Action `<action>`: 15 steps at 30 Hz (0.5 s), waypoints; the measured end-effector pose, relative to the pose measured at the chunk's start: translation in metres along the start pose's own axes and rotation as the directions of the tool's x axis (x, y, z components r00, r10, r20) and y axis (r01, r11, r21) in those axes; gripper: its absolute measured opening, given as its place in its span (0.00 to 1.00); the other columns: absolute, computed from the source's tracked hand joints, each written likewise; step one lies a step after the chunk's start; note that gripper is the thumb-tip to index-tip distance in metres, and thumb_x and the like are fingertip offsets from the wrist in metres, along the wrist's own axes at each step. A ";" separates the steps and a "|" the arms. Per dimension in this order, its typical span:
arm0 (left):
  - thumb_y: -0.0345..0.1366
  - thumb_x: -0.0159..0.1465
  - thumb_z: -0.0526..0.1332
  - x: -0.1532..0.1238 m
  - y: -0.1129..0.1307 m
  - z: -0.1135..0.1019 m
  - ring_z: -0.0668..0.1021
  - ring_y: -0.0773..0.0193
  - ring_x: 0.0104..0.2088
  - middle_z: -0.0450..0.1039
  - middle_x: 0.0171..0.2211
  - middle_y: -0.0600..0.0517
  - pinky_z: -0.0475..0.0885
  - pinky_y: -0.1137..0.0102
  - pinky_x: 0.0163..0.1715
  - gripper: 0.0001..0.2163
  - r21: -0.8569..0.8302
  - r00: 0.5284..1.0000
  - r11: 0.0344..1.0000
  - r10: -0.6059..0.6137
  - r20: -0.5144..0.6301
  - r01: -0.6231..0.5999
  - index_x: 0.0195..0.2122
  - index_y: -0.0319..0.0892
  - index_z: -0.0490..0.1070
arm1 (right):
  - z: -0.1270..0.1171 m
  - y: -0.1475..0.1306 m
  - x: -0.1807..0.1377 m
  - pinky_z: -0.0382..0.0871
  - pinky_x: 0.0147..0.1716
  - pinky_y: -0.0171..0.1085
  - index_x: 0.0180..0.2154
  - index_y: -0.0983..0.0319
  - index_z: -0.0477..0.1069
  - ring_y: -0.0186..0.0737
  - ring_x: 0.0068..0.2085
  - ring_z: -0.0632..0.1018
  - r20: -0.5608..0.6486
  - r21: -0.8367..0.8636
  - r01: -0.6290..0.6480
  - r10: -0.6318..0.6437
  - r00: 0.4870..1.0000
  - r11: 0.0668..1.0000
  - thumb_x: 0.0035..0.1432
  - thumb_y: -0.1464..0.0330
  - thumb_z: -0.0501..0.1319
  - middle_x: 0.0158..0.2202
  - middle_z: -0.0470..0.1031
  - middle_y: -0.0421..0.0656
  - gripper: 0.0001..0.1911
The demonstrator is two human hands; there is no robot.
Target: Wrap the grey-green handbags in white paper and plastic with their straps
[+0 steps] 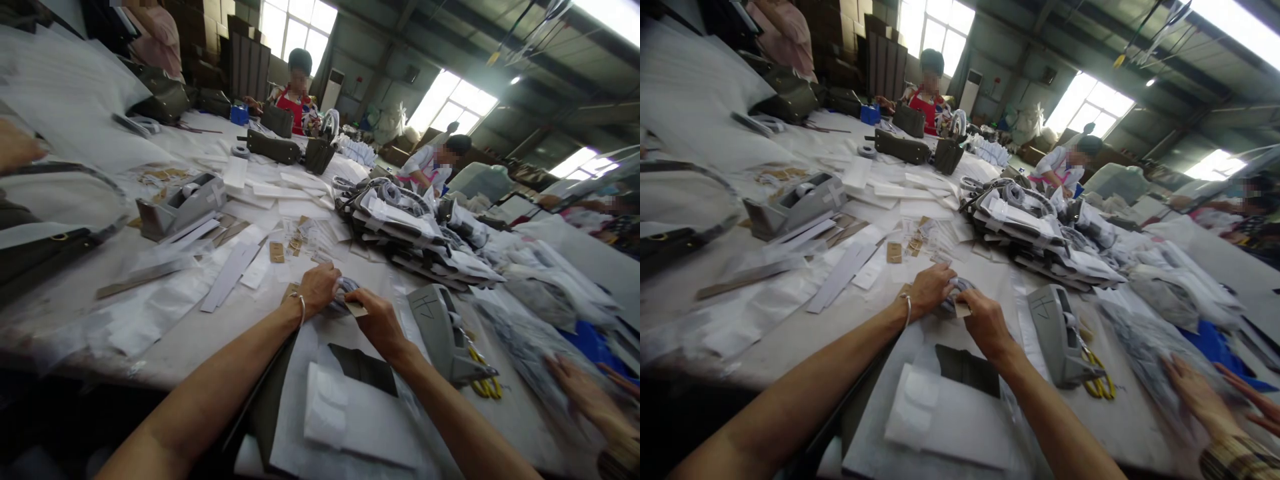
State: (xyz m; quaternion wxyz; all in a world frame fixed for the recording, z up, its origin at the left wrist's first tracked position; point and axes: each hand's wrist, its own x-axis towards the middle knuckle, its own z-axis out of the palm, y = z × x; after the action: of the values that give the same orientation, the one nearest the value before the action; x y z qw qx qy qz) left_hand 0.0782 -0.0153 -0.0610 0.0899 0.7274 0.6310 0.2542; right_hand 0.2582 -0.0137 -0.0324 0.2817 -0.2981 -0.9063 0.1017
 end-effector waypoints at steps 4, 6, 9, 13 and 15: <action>0.34 0.68 0.55 0.000 0.000 0.002 0.74 0.58 0.47 0.72 0.43 0.46 0.70 0.67 0.49 0.08 -0.027 1.000 1.000 0.010 -0.017 -0.011 0.41 0.42 0.73 | 0.012 0.011 0.012 0.68 0.43 0.45 0.32 0.60 0.72 0.48 0.42 0.75 -0.027 -0.247 0.153 -0.164 0.986 0.957 0.55 0.81 0.56 0.41 0.77 0.47 0.11; 0.34 0.69 0.53 0.000 0.000 0.004 0.75 0.57 0.46 0.72 0.43 0.46 0.70 0.66 0.49 0.09 -0.049 1.000 0.999 0.007 -0.023 -0.008 0.42 0.41 0.72 | 0.019 0.016 0.020 0.68 0.47 0.47 0.33 0.60 0.69 0.50 0.48 0.73 -0.035 -0.259 0.149 -0.163 0.986 0.954 0.53 0.82 0.56 0.48 0.75 0.50 0.12; 0.32 0.68 0.53 0.000 -0.001 0.004 0.75 0.57 0.48 0.73 0.44 0.45 0.69 0.65 0.50 0.08 -0.096 0.999 0.995 -0.010 -0.034 0.007 0.43 0.41 0.71 | 0.027 0.024 0.029 0.70 0.42 0.42 0.34 0.59 0.66 0.46 0.44 0.75 0.039 -0.179 0.101 -0.095 0.995 0.979 0.52 0.81 0.55 0.45 0.74 0.49 0.12; 0.35 0.66 0.57 0.001 -0.004 -0.002 0.76 0.58 0.46 0.75 0.42 0.48 0.70 0.68 0.47 0.07 -0.197 0.998 0.979 -0.055 -0.020 0.050 0.43 0.42 0.71 | 0.034 0.034 0.026 0.69 0.34 0.38 0.36 0.58 0.65 0.42 0.34 0.74 0.051 -0.132 0.069 -0.062 0.997 0.989 0.58 0.74 0.56 0.33 0.71 0.42 0.05; 0.38 0.66 0.57 0.004 -0.009 -0.006 0.77 0.61 0.43 0.76 0.41 0.50 0.71 0.71 0.45 0.08 -0.257 0.996 0.963 -0.084 0.002 0.082 0.43 0.43 0.71 | 0.037 0.039 0.021 0.70 0.37 0.39 0.41 0.59 0.66 0.42 0.35 0.75 -0.039 -0.128 0.064 -0.069 0.997 0.990 0.62 0.72 0.55 0.34 0.73 0.43 0.05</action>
State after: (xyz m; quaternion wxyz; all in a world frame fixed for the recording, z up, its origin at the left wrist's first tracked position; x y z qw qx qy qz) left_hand 0.0683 -0.0107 -0.0591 0.1911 0.6813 0.6231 0.3333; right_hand 0.2417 0.0294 -0.0668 0.2849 -0.2872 -0.9141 0.0279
